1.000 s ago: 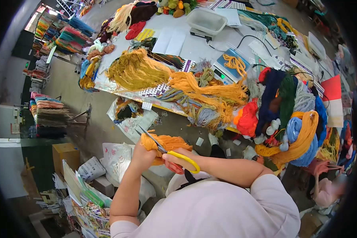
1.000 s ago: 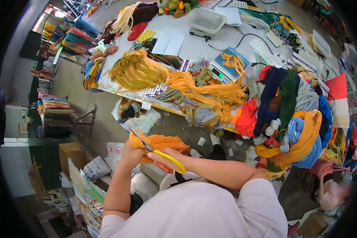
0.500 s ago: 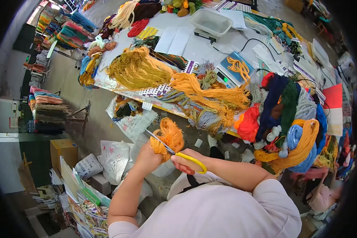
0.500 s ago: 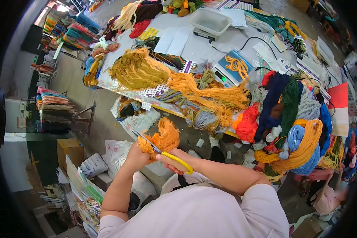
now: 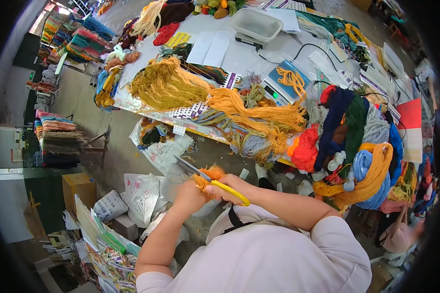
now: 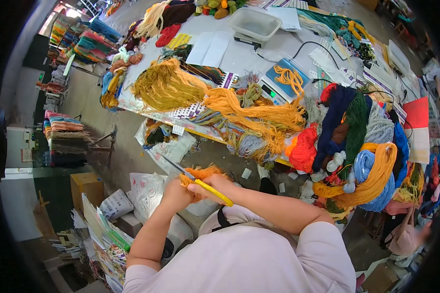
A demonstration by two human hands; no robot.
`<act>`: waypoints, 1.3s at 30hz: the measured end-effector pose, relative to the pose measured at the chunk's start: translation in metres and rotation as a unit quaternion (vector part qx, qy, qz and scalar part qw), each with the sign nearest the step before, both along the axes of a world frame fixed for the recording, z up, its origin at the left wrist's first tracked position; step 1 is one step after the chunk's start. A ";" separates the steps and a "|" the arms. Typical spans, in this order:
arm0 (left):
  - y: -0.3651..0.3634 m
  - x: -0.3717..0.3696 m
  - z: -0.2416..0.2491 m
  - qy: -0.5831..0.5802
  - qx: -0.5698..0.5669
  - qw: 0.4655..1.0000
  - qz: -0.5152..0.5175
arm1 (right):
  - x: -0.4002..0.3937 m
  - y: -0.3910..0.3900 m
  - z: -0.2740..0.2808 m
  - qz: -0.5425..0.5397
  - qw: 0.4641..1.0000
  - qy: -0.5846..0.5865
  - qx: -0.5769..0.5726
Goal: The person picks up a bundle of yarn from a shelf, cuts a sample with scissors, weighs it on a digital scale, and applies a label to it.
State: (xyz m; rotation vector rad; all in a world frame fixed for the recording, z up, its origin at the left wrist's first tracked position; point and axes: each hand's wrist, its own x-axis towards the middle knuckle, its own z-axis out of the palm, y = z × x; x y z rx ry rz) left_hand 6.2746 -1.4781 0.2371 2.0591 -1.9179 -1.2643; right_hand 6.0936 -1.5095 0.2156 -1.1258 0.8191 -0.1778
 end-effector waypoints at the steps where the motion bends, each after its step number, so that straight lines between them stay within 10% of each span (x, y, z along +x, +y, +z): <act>1: 0.001 0.001 0.001 -0.001 -0.002 1.000 0.000 | 0.001 0.005 -0.020 -0.062 0.997 -0.032 -0.025; 4: -0.002 0.005 0.030 0.088 -0.053 0.988 0.116 | -0.021 -0.009 -0.010 -0.238 0.966 -0.038 0.091; 6: 0.004 0.034 0.040 -0.009 -0.245 0.969 0.027 | -0.035 -0.013 -0.015 -0.251 0.966 0.043 -0.040; 11: 0.014 0.023 0.122 0.477 -0.216 0.793 0.312 | -0.014 -0.008 0.020 -0.153 0.956 -0.090 -0.234; 16: -0.014 0.025 0.155 0.774 -0.173 0.597 0.120 | 0.052 -0.011 0.110 -0.063 0.931 -0.328 -0.145; 18: -0.019 0.019 0.193 0.734 -0.295 0.564 0.236 | 0.072 -0.025 0.140 -0.069 0.917 -0.347 -0.186; 21: -0.036 0.063 0.146 0.799 -0.200 0.567 -0.020 | 0.091 -0.036 0.191 -0.083 0.897 -0.391 -0.189; 22: -0.040 0.052 0.134 0.897 -0.089 0.410 -0.137 | 0.094 -0.039 0.210 -0.069 0.899 -0.397 -0.174; 24: -0.013 0.029 0.107 0.966 0.026 0.238 0.097 | 0.099 -0.048 0.227 -0.109 0.912 -0.343 -0.197; 26: 0.004 0.030 0.095 0.811 -0.043 0.583 -0.001 | 0.107 -0.066 0.219 -0.126 0.902 -0.366 -0.192; 27: 0.008 0.031 0.089 0.814 -0.042 0.579 -0.001 | 0.112 -0.074 0.209 -0.126 0.903 -0.361 -0.193; 29: 0.017 0.031 0.079 0.661 -0.130 0.737 0.061 | 0.119 -0.085 0.184 -0.192 0.904 -0.317 -0.214; 34: 0.024 0.034 0.084 0.706 -0.143 0.676 0.157 | 0.081 -0.088 0.107 -0.204 0.889 -0.088 -0.400; 39: 0.027 0.040 0.062 0.655 -0.228 0.679 0.240 | 0.009 -0.013 0.097 0.012 0.973 -0.148 -0.177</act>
